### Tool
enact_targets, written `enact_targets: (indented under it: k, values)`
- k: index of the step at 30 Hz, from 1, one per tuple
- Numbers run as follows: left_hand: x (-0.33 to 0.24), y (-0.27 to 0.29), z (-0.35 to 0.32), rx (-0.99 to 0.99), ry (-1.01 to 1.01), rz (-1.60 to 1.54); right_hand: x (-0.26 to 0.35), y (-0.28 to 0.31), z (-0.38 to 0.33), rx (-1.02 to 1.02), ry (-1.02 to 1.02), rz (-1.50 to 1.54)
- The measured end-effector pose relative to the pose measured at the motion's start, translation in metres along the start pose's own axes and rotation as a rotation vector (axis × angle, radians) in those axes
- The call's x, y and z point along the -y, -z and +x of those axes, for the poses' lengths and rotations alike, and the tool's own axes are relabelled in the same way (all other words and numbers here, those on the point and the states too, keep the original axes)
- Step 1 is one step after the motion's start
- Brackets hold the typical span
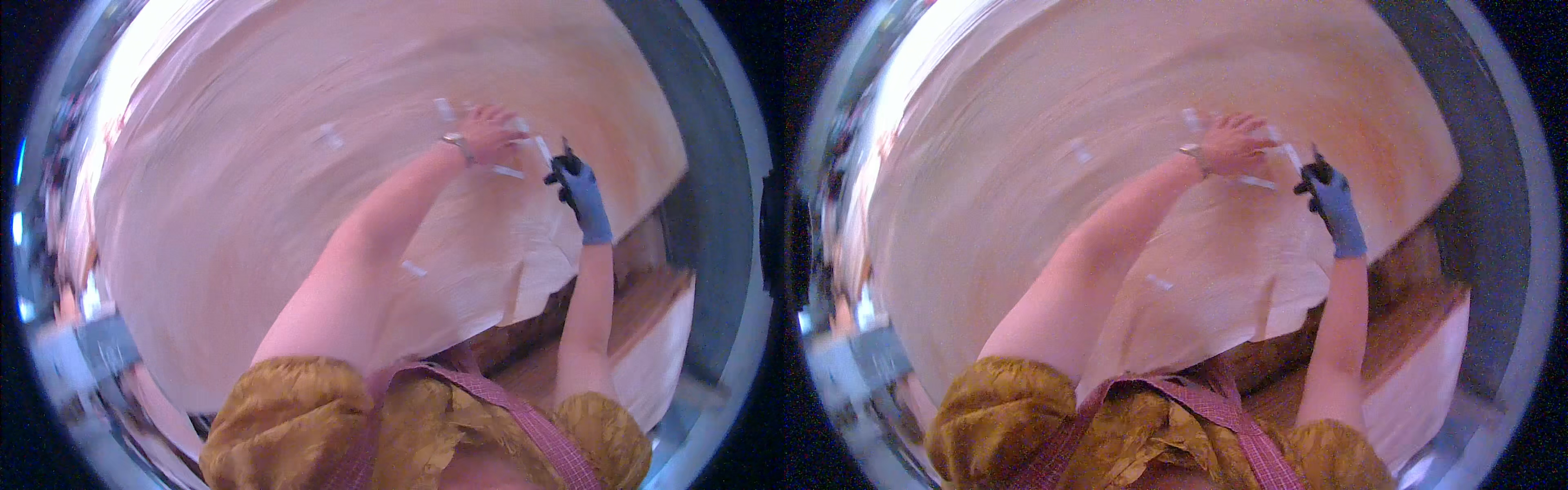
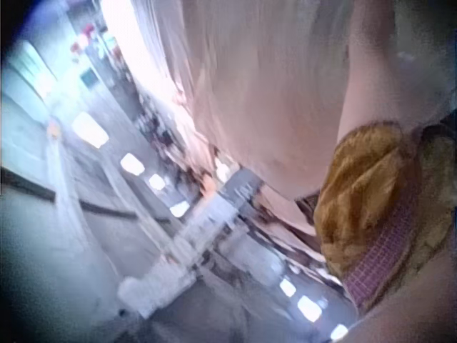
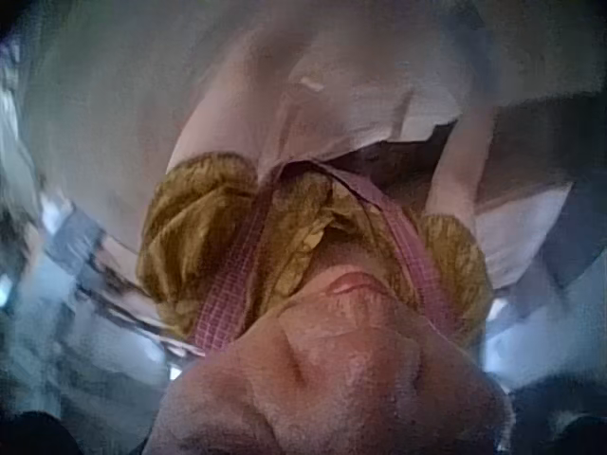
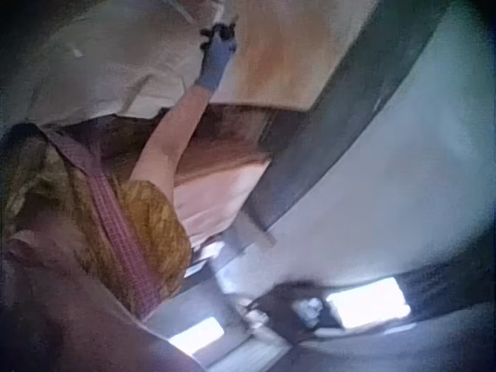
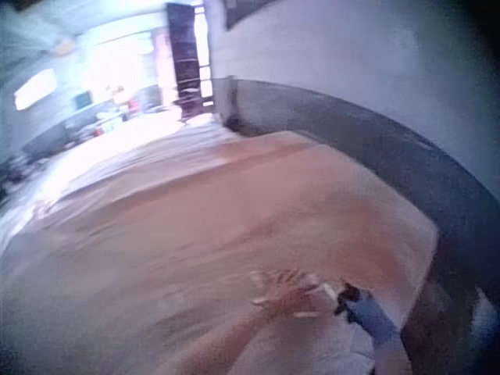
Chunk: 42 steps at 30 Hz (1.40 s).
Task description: The person handles thin wood veneer sheets on a table, moving them between stacks, trimming the edges with a knife, and applying small strips of tape to repair or reinforce them.
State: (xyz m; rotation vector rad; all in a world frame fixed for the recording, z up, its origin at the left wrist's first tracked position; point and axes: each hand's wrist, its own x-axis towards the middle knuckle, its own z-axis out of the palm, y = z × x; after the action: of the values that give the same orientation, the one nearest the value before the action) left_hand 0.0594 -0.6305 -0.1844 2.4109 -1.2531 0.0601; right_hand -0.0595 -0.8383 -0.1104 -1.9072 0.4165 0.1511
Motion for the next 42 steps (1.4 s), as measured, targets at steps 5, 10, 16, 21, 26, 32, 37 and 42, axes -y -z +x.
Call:
enact_targets:
  k: [5,10,16,21,26,32,37,42]
  values:
    - [-0.014,0.032,-0.174,-0.578,0.536,-0.176,0.037,-0.122,-0.017,0.368,-0.088,0.088]
    - [-0.012,0.067,-0.376,-0.683,1.209,0.178,0.084,-0.32,-0.033,0.815,0.115,0.136]
    - [0.016,0.091,-0.397,-0.588,1.053,0.373,0.058,-0.449,-0.011,0.852,0.201,-0.19]
    - [0.02,0.085,-0.403,-0.417,1.003,0.385,0.065,-0.446,-0.033,0.6,0.745,-0.663]
    - [0.023,0.096,-0.394,-0.377,1.012,0.29,0.103,-0.402,-0.023,0.498,0.778,-0.952]
    - [0.08,0.145,-0.386,-0.322,1.359,0.108,0.192,-0.359,-0.22,1.26,-0.012,-0.027]
    - [0.098,0.108,-0.415,-0.625,1.24,0.335,0.147,-0.353,-0.243,0.746,0.789,-0.276]
    - [0.089,0.111,-0.57,-0.509,1.37,0.701,0.002,-0.179,-0.02,-0.087,0.738,-0.717]
